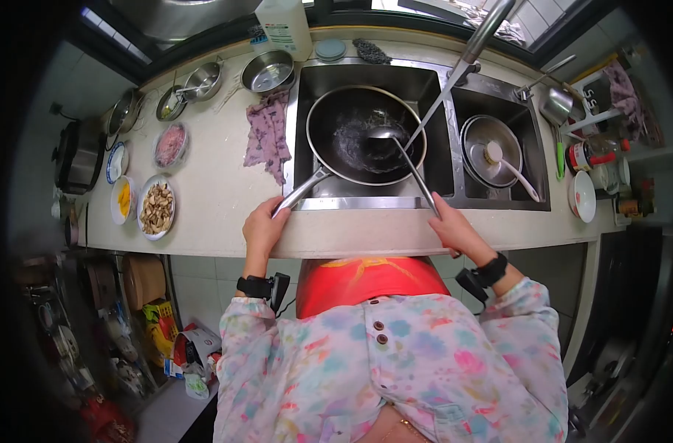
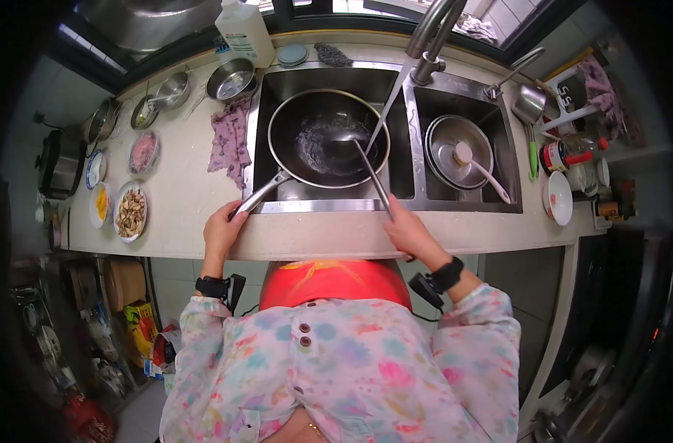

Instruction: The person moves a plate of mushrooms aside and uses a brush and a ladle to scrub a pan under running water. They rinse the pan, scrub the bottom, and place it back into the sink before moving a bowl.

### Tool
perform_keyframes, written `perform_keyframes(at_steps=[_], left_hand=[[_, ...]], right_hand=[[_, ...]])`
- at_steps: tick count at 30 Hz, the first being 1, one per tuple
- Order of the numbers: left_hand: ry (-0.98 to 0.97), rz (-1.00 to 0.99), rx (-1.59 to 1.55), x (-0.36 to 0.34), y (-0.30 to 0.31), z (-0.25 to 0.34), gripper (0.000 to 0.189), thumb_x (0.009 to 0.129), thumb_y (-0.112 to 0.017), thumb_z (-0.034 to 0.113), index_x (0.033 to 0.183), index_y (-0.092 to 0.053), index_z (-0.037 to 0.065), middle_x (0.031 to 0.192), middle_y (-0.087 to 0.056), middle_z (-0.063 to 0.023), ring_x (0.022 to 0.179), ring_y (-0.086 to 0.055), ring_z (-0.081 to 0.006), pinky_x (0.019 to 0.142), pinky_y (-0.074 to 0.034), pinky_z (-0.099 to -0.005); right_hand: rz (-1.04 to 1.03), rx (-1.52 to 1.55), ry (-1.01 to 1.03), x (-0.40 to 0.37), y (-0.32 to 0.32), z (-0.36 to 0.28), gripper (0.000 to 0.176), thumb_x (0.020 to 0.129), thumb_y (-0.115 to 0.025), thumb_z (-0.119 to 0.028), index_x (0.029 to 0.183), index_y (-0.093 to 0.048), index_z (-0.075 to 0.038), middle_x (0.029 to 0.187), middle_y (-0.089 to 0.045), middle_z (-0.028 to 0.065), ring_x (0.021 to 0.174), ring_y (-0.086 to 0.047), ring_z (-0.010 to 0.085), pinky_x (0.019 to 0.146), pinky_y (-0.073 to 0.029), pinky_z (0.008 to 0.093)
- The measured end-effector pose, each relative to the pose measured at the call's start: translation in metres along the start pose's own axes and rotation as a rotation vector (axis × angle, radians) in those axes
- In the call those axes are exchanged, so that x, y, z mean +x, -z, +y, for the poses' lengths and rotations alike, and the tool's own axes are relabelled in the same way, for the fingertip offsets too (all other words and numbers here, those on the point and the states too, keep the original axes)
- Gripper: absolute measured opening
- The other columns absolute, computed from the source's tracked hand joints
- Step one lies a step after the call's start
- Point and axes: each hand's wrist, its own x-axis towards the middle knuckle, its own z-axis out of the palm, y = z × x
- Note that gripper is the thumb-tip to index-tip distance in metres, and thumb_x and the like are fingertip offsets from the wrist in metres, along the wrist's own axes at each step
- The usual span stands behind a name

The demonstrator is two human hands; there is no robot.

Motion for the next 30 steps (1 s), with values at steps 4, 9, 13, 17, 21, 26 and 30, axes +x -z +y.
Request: perform_keyframes(at_steps=[4, 9, 13, 17, 21, 26, 30], left_hand=[[0.020, -0.023, -0.009, 0.005, -0.004, -0.008, 0.036, 0.075, -0.063, 0.033, 0.107, -0.064, 0.015, 0.092, -0.066, -0.0097, 0.084, -0.063, -0.0257, 0.073, -0.048, -0.0346], [0.006, -0.005, -0.078, 0.004, -0.007, -0.007, 0.033, 0.077, -0.064, 0.023, 0.107, -0.063, 0.010, 0.087, -0.067, -0.0076, 0.078, -0.063, -0.0171, 0.071, -0.047, -0.0281], [0.026, -0.009, -0.075, 0.001, -0.004, 0.002, 0.032, 0.078, -0.064, 0.021, 0.107, -0.063, 0.009, 0.090, -0.066, -0.0079, 0.081, -0.062, -0.0172, 0.074, -0.047, -0.0278], [0.049, 0.045, -0.050, 0.000, -0.008, 0.004, 0.031, 0.078, -0.064, 0.025, 0.107, -0.063, 0.014, 0.097, -0.065, -0.0073, 0.087, -0.062, -0.0225, 0.076, -0.047, -0.0305], [0.061, 0.078, -0.048, -0.002, -0.011, 0.012, 0.031, 0.078, -0.064, 0.022, 0.107, -0.062, 0.013, 0.099, -0.064, -0.0072, 0.089, -0.062, -0.0224, 0.077, -0.047, -0.0303], [0.105, 0.071, -0.042, -0.002, -0.008, 0.024, 0.030, 0.078, -0.064, 0.020, 0.106, -0.062, 0.012, 0.099, -0.064, -0.0068, 0.089, -0.062, -0.0217, 0.077, -0.047, -0.0305], [0.170, 0.044, -0.017, 0.001, -0.009, 0.024, 0.030, 0.077, -0.064, 0.024, 0.106, -0.062, 0.014, 0.096, -0.064, -0.0068, 0.086, -0.062, -0.0219, 0.075, -0.047, -0.0307]], right_hand=[[0.002, 0.096, 0.169, 0.038, -0.037, 0.030, 0.063, 0.083, -0.049, -0.021, 0.137, -0.024, -0.003, 0.064, -0.056, 0.0135, 0.048, -0.056, 0.0197, 0.043, -0.045, 0.0327], [-0.201, 0.144, 0.194, 0.039, 0.006, 0.015, 0.041, 0.084, -0.054, -0.023, 0.118, -0.050, -0.001, 0.072, -0.061, 0.0110, 0.055, -0.058, 0.0142, 0.050, -0.049, 0.0304], [0.196, 0.307, 0.230, 0.108, 0.098, 0.038, 0.026, 0.086, -0.054, -0.027, 0.092, -0.064, -0.004, 0.063, -0.059, 0.0032, 0.050, -0.054, 0.0117, 0.046, -0.044, 0.0270], [0.590, 0.233, 0.248, 0.207, 0.202, 0.054, 0.033, 0.085, -0.054, -0.035, 0.100, -0.065, -0.007, 0.073, -0.064, 0.0091, 0.065, -0.061, 0.0192, 0.058, -0.050, 0.0347], [0.711, 0.224, 0.386, 0.327, 0.271, 0.062, 0.050, 0.088, -0.048, -0.039, 0.120, -0.052, -0.001, 0.111, -0.059, 0.0171, 0.105, -0.055, 0.0238, 0.089, -0.041, 0.0342], [0.491, 0.656, 0.321, 0.344, 0.276, 0.003, 0.051, 0.090, -0.046, -0.045, 0.114, -0.058, -0.002, 0.107, -0.060, 0.0090, 0.098, -0.055, 0.0175, 0.083, -0.041, 0.0299], [0.415, 0.760, 0.455, 0.382, 0.280, 0.008, 0.042, 0.090, -0.045, -0.040, 0.107, -0.062, -0.006, 0.098, -0.064, 0.0080, 0.087, -0.058, 0.0175, 0.075, -0.044, 0.0302]])
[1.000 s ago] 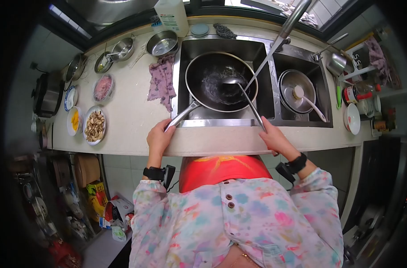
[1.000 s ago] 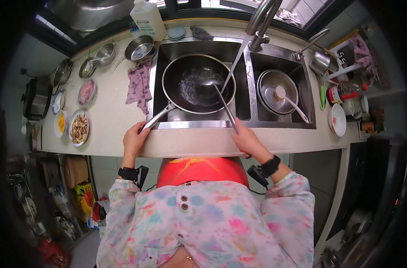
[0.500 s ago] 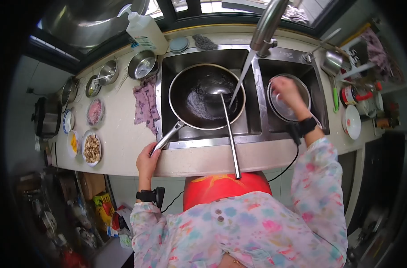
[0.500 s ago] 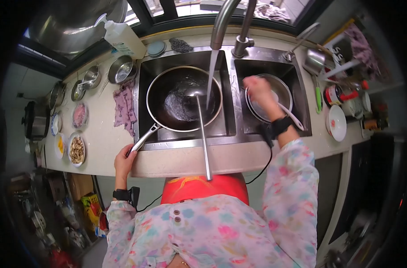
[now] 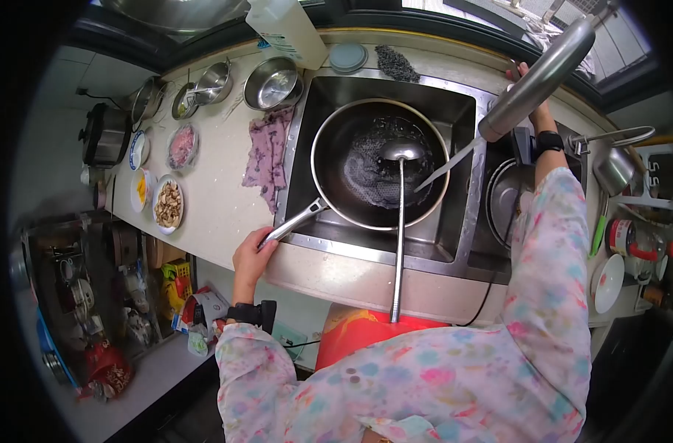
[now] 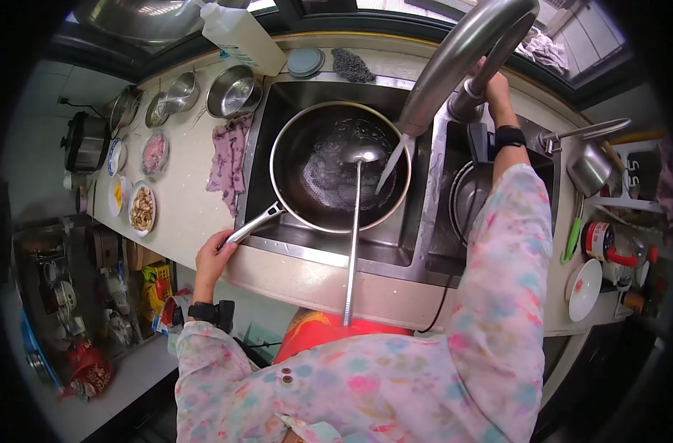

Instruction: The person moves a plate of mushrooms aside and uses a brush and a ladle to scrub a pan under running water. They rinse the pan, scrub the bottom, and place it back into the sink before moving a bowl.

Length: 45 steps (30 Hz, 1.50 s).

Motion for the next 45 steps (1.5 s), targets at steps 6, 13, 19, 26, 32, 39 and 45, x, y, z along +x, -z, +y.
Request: perform_keyframes(at_steps=[6, 13, 19, 26, 32, 39, 45], left_hand=[[0.056, -0.177, 0.110, 0.011, 0.009, -0.005, 0.034, 0.078, -0.063, 0.033, 0.109, -0.060, 0.018, 0.090, -0.066, -0.0085, 0.082, -0.063, -0.0245, 0.073, -0.047, -0.0330], [-0.080, -0.336, 0.119, 0.027, 0.013, -0.018, 0.038, 0.080, -0.061, 0.035, 0.112, -0.057, 0.015, 0.087, -0.066, -0.0094, 0.078, -0.063, -0.0235, 0.069, -0.048, -0.0329], [0.120, -0.744, -0.437, 0.044, 0.017, -0.030, 0.034, 0.081, -0.064, 0.020, 0.109, -0.054, 0.005, 0.073, -0.060, -0.0067, 0.064, -0.062, -0.0157, 0.050, -0.047, -0.0260], [0.293, -1.135, -0.978, 0.016, 0.003, 0.006, 0.038, 0.081, -0.060, 0.019, 0.112, -0.049, 0.000, 0.069, -0.057, -0.0078, 0.046, -0.057, -0.0151, 0.040, -0.048, -0.0234], [0.611, -1.219, -1.938, -0.013, -0.041, 0.034, 0.044, 0.085, -0.049, 0.015, 0.121, -0.037, -0.007, 0.080, -0.048, -0.0079, 0.049, -0.046, -0.0094, 0.039, -0.041, -0.0208], [0.859, -1.338, -1.940, -0.007, 0.008, 0.089, 0.024, 0.088, -0.042, 0.001, 0.110, -0.040, -0.007, 0.078, -0.038, -0.0023, 0.052, -0.036, -0.0043, 0.040, -0.032, -0.0185], [0.523, -1.127, -1.308, -0.037, 0.045, 0.150, 0.023, 0.082, -0.046, 0.003, 0.104, -0.043, -0.003, 0.072, -0.039, 0.0010, 0.050, -0.035, -0.0015, 0.039, -0.028, -0.0147]], right_hand=[[0.213, -0.495, 0.182, -0.106, 0.011, -0.004, 0.039, 0.089, -0.048, -0.036, 0.087, -0.060, 0.001, 0.062, -0.054, 0.0081, 0.062, -0.052, 0.0179, 0.058, -0.041, 0.0349], [-0.689, -0.737, -0.091, -0.426, -0.104, -0.033, 0.073, 0.079, -0.059, -0.026, 0.138, -0.023, -0.004, 0.103, -0.053, 0.0274, 0.086, -0.057, 0.0396, 0.075, -0.045, 0.0470], [-0.447, -0.886, 0.036, -0.442, -0.111, -0.006, 0.065, 0.076, -0.049, -0.004, 0.137, -0.024, -0.002, 0.093, -0.050, 0.0255, 0.080, -0.054, 0.0427, 0.071, -0.044, 0.0504], [-0.441, -1.183, 0.165, -0.399, -0.110, -0.030, 0.056, 0.077, -0.047, -0.001, 0.131, -0.034, -0.004, 0.088, -0.053, 0.0226, 0.072, -0.057, 0.0402, 0.063, -0.046, 0.0489], [-0.386, -1.205, -0.064, -0.447, -0.068, -0.068, 0.049, 0.080, -0.046, -0.003, 0.128, -0.036, -0.002, 0.083, -0.058, 0.0225, 0.076, -0.058, 0.0401, 0.068, -0.046, 0.0479], [-0.310, -0.603, -0.228, -0.495, -0.053, -0.093, 0.055, 0.077, -0.045, -0.005, 0.132, -0.036, -0.005, 0.087, -0.061, 0.0179, 0.066, -0.059, 0.0260, 0.062, -0.047, 0.0400], [-0.135, 0.129, -0.628, -0.496, -0.079, -0.044, 0.060, 0.078, -0.047, -0.004, 0.135, -0.032, -0.006, 0.068, -0.050, 0.0051, 0.044, -0.047, 0.0112, 0.032, -0.036, 0.0258]])
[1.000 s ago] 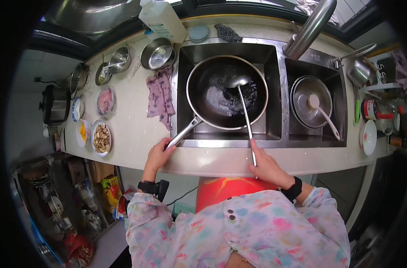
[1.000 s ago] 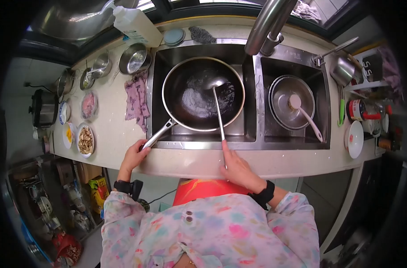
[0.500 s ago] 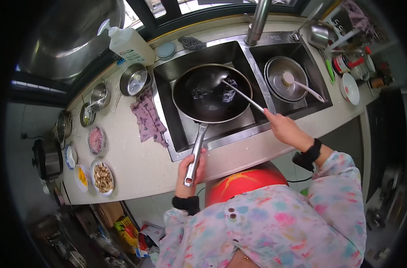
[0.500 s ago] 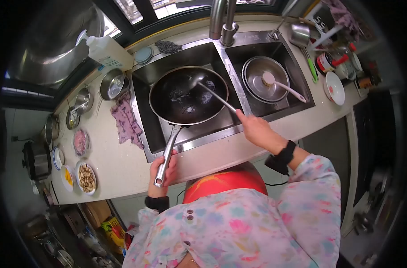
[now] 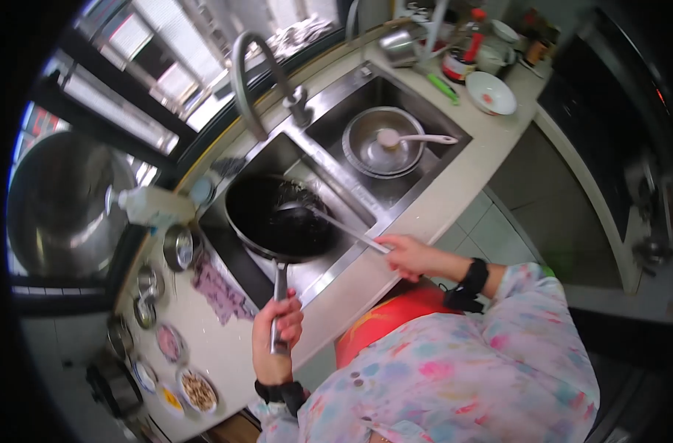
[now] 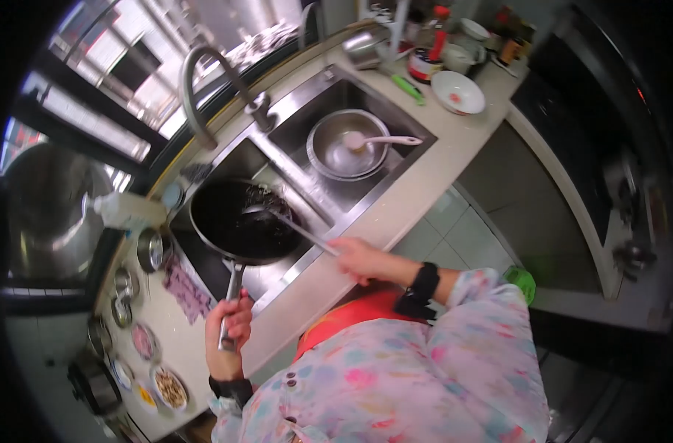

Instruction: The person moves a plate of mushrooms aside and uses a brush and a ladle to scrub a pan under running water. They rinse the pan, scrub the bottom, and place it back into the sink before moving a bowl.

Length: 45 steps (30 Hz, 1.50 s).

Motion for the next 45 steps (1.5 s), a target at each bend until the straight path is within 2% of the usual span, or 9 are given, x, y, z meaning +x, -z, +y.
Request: perform_keyframes(at_steps=[9, 13, 18, 21, 26, 30, 34, 36, 45], left_hand=[[0.113, -0.081, -0.036, 0.025, 0.107, -0.010, 0.040, 0.081, -0.047, 0.003, 0.120, -0.040, 0.001, 0.074, -0.044, -0.0040, 0.043, -0.036, -0.0059, 0.034, -0.032, -0.0197], [-0.091, 0.258, 0.682, 0.016, 0.099, -0.030, 0.038, 0.082, -0.050, 0.006, 0.119, -0.043, 0.002, 0.067, -0.050, -0.0052, 0.046, -0.046, -0.0101, 0.039, -0.038, -0.0223], [-0.358, 0.562, 1.582, 0.027, 0.134, -0.032, 0.036, 0.077, -0.060, 0.009, 0.112, -0.058, 0.000, 0.078, -0.060, -0.0065, 0.067, -0.056, -0.0131, 0.059, -0.045, -0.0268], [-0.650, 0.793, 1.691, 0.036, 0.049, -0.040, 0.011, 0.076, -0.061, 0.008, 0.077, -0.061, -0.003, 0.072, -0.056, -0.0103, 0.066, -0.054, -0.0187, 0.061, -0.044, -0.0298], [-0.957, 0.354, 1.421, 0.125, -0.155, -0.117, 0.016, 0.070, -0.065, -0.006, 0.065, -0.050, -0.002, 0.074, -0.047, -0.0041, 0.067, -0.048, -0.0119, 0.055, -0.039, -0.0225], [-0.755, 0.016, 1.523, 0.228, -0.324, -0.198, 0.017, 0.069, -0.069, -0.003, 0.074, -0.053, -0.001, 0.075, -0.048, -0.0026, 0.065, -0.047, -0.0090, 0.054, -0.039, -0.0196], [-0.714, -0.361, 1.607, 0.371, -0.446, -0.260, 0.052, 0.077, -0.069, 0.007, 0.123, -0.047, 0.005, 0.070, -0.055, -0.0005, 0.061, -0.051, -0.0056, 0.053, -0.042, -0.0201], [-0.645, -0.292, 1.635, 0.442, -0.487, -0.284, 0.056, 0.080, -0.066, 0.013, 0.130, -0.041, 0.006, 0.067, -0.057, -0.0029, 0.052, -0.051, -0.0074, 0.046, -0.041, -0.0214], [-0.395, -0.089, 1.610, 0.562, -0.577, -0.316, 0.040, 0.082, -0.055, 0.018, 0.112, -0.048, -0.007, 0.059, -0.060, -0.0129, 0.043, -0.058, -0.0193, 0.036, -0.045, -0.0300]], right_hand=[[-0.069, 0.402, 0.063, 0.040, -0.029, 0.019, 0.055, 0.080, -0.051, -0.007, 0.130, -0.031, 0.002, 0.070, -0.052, 0.0077, 0.046, -0.051, 0.0145, 0.035, -0.041, 0.0289], [-0.084, 0.019, 0.151, 0.060, -0.029, 0.041, 0.026, 0.084, -0.054, -0.021, 0.100, -0.048, -0.001, 0.069, -0.052, 0.0074, 0.051, -0.054, 0.0153, 0.039, -0.046, 0.0304], [-0.223, -0.224, 0.098, 0.029, 0.026, 0.007, 0.042, 0.084, -0.056, -0.030, 0.116, -0.051, -0.003, 0.080, -0.059, 0.0088, 0.059, -0.057, 0.0152, 0.047, -0.049, 0.0293], [-0.082, -0.231, 0.183, 0.021, 0.099, 0.003, 0.037, 0.084, -0.057, -0.028, 0.112, -0.057, -0.004, 0.085, -0.062, 0.0069, 0.063, -0.057, 0.0134, 0.054, -0.049, 0.0268], [0.273, -0.247, 0.580, 0.011, 0.282, 0.000, 0.023, 0.081, -0.059, -0.018, 0.097, -0.062, -0.002, 0.082, -0.065, 0.0112, 0.070, -0.063, 0.0181, 0.063, -0.049, 0.0304], [0.538, -0.185, 0.679, -0.007, 0.414, 0.003, 0.015, 0.081, -0.056, -0.009, 0.092, -0.063, -0.001, 0.083, -0.064, 0.0136, 0.075, -0.063, 0.0190, 0.068, -0.049, 0.0299], [0.591, -0.057, 0.571, -0.040, 0.497, 0.008, 0.016, 0.085, -0.055, -0.009, 0.096, -0.061, 0.000, 0.077, -0.062, 0.0063, 0.065, -0.057, 0.0118, 0.060, -0.046, 0.0257], [0.590, 0.015, 0.513, -0.050, 0.521, 0.013, 0.016, 0.086, -0.055, -0.009, 0.098, -0.061, 0.000, 0.074, -0.060, 0.0033, 0.061, -0.053, 0.0090, 0.056, -0.045, 0.0240], [0.607, 0.232, 0.358, -0.078, 0.551, 0.048, 0.019, 0.087, -0.053, -0.009, 0.102, -0.061, -0.001, 0.071, -0.057, 0.0000, 0.056, -0.049, 0.0057, 0.052, -0.042, 0.0206]])
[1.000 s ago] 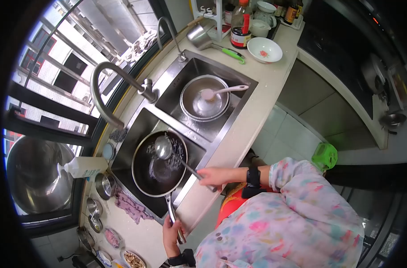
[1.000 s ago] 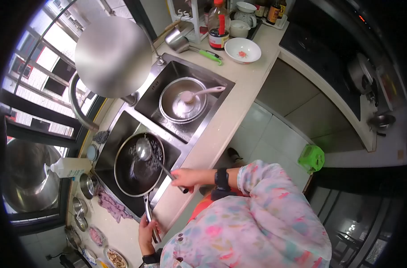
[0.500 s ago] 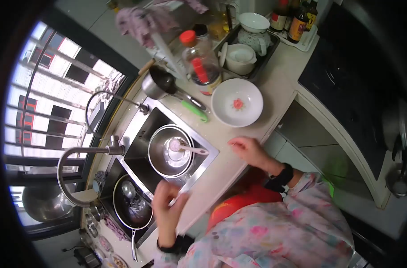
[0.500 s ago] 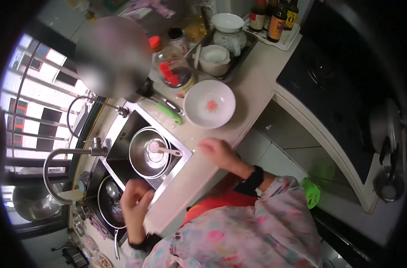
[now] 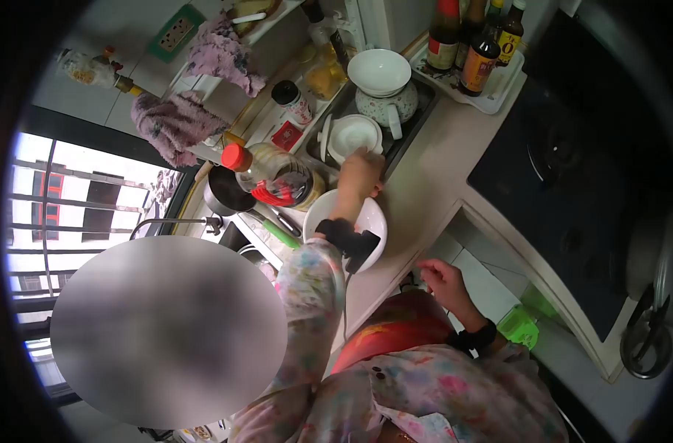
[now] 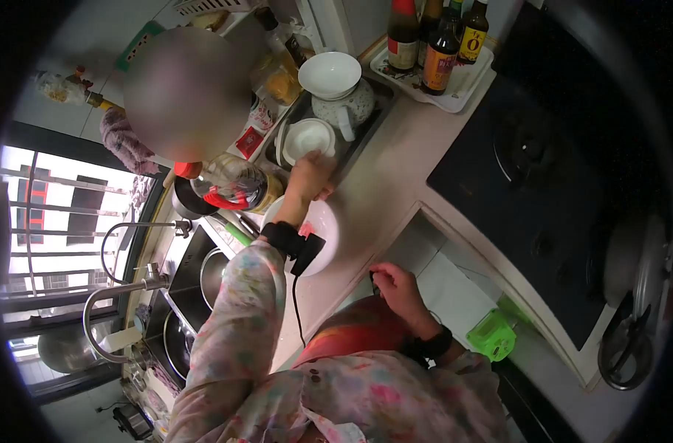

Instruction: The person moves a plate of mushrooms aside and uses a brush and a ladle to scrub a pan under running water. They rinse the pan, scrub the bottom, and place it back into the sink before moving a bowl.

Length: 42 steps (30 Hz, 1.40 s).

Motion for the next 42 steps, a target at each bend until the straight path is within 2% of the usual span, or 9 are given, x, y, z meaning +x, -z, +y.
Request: perform_keyframes(at_steps=[4, 10, 13, 20, 26, 30, 32, 38, 42], left_hand=[[0.097, -0.205, 0.066, 0.022, 0.004, 0.004, 0.027, 0.080, -0.057, 0.019, 0.090, -0.051, -0.005, 0.055, -0.058, -0.0140, 0.039, -0.056, -0.0199, 0.035, -0.044, -0.0313], [0.126, -0.184, 0.054, 0.013, 0.006, 0.005, 0.050, 0.077, -0.061, 0.018, 0.120, -0.045, -0.002, 0.056, -0.057, -0.0091, 0.039, -0.053, -0.0149, 0.034, -0.038, -0.0261], [0.022, 0.083, -0.093, -0.005, -0.003, -0.003, 0.040, 0.078, -0.059, 0.016, 0.112, -0.048, -0.002, 0.061, -0.059, -0.0089, 0.042, -0.054, -0.0141, 0.036, -0.041, -0.0267], [0.196, -0.339, -1.313, -0.059, 0.032, -0.016, 0.040, 0.083, -0.049, 0.010, 0.123, -0.046, 0.007, 0.054, -0.043, 0.0026, 0.041, -0.034, -0.0074, 0.037, -0.024, -0.0202], [-0.064, -0.308, -1.210, -0.197, 0.079, 0.024, 0.036, 0.083, -0.054, 0.022, 0.110, -0.055, -0.001, 0.058, -0.045, 0.0000, 0.050, -0.043, -0.0100, 0.050, -0.036, -0.0234], [-1.306, -0.623, -0.708, -0.249, 0.116, 0.052, 0.024, 0.084, -0.056, 0.016, 0.065, -0.053, 0.001, 0.059, -0.050, -0.0114, 0.051, -0.050, -0.0276, 0.045, -0.038, -0.0359], [-1.475, -0.524, -0.690, -0.264, 0.120, 0.058, 0.026, 0.089, -0.047, 0.006, 0.110, -0.061, 0.015, 0.070, -0.057, -0.0081, 0.044, -0.042, -0.0117, 0.037, -0.031, -0.0263], [-1.741, 0.275, -0.194, -0.331, 0.154, 0.026, 0.020, 0.092, -0.042, 0.020, 0.088, -0.061, 0.013, 0.065, -0.052, -0.0075, 0.042, -0.038, -0.0123, 0.035, -0.026, -0.0258], [-1.364, 0.706, 0.212, -0.400, 0.170, -0.027, 0.008, 0.074, -0.052, 0.001, 0.070, -0.049, 0.007, 0.052, -0.049, -0.0070, 0.039, -0.038, -0.0127, 0.034, -0.026, -0.0244]], right_hand=[[-0.070, -0.010, -0.057, 0.004, 0.008, -0.001, 0.020, 0.087, -0.053, -0.009, 0.104, -0.059, -0.001, 0.073, -0.058, 0.0002, 0.058, -0.049, 0.0059, 0.054, -0.042, 0.0204], [-0.088, -0.029, -0.017, 0.014, 0.013, -0.005, 0.018, 0.087, -0.053, -0.009, 0.101, -0.060, -0.001, 0.072, -0.058, 0.0006, 0.057, -0.049, 0.0061, 0.052, -0.042, 0.0211], [-0.099, -0.026, -0.026, 0.016, 0.013, -0.004, 0.018, 0.086, -0.054, -0.009, 0.101, -0.061, -0.001, 0.071, -0.058, 0.0011, 0.056, -0.049, 0.0062, 0.052, -0.042, 0.0213], [-0.153, -0.100, -0.008, 0.022, 0.008, -0.002, 0.018, 0.087, -0.054, -0.010, 0.101, -0.060, -0.001, 0.069, -0.059, 0.0019, 0.056, -0.050, 0.0070, 0.051, -0.042, 0.0224], [-0.213, -0.160, 0.030, 0.028, -0.006, 0.007, 0.018, 0.086, -0.055, -0.011, 0.101, -0.060, -0.001, 0.069, -0.059, 0.0032, 0.055, -0.052, 0.0080, 0.051, -0.044, 0.0240], [-0.260, -0.235, 0.008, 0.026, -0.026, 0.011, 0.018, 0.084, -0.055, -0.006, 0.099, -0.061, 0.000, 0.074, -0.058, 0.0020, 0.058, -0.052, 0.0067, 0.050, -0.045, 0.0215], [-0.260, -0.298, 0.041, 0.022, -0.039, 0.008, 0.017, 0.083, -0.056, -0.009, 0.097, -0.062, -0.001, 0.069, -0.060, 0.0042, 0.055, -0.054, 0.0085, 0.050, -0.046, 0.0247], [-0.290, -0.380, 0.067, -0.003, -0.075, 0.030, 0.018, 0.085, -0.055, -0.011, 0.099, -0.062, -0.001, 0.067, -0.058, 0.0031, 0.052, -0.051, 0.0082, 0.048, -0.043, 0.0233], [-0.332, -0.415, 0.062, -0.036, -0.114, 0.021, 0.019, 0.085, -0.054, -0.009, 0.100, -0.060, 0.001, 0.070, -0.057, 0.0023, 0.054, -0.049, 0.0069, 0.048, -0.042, 0.0225]])
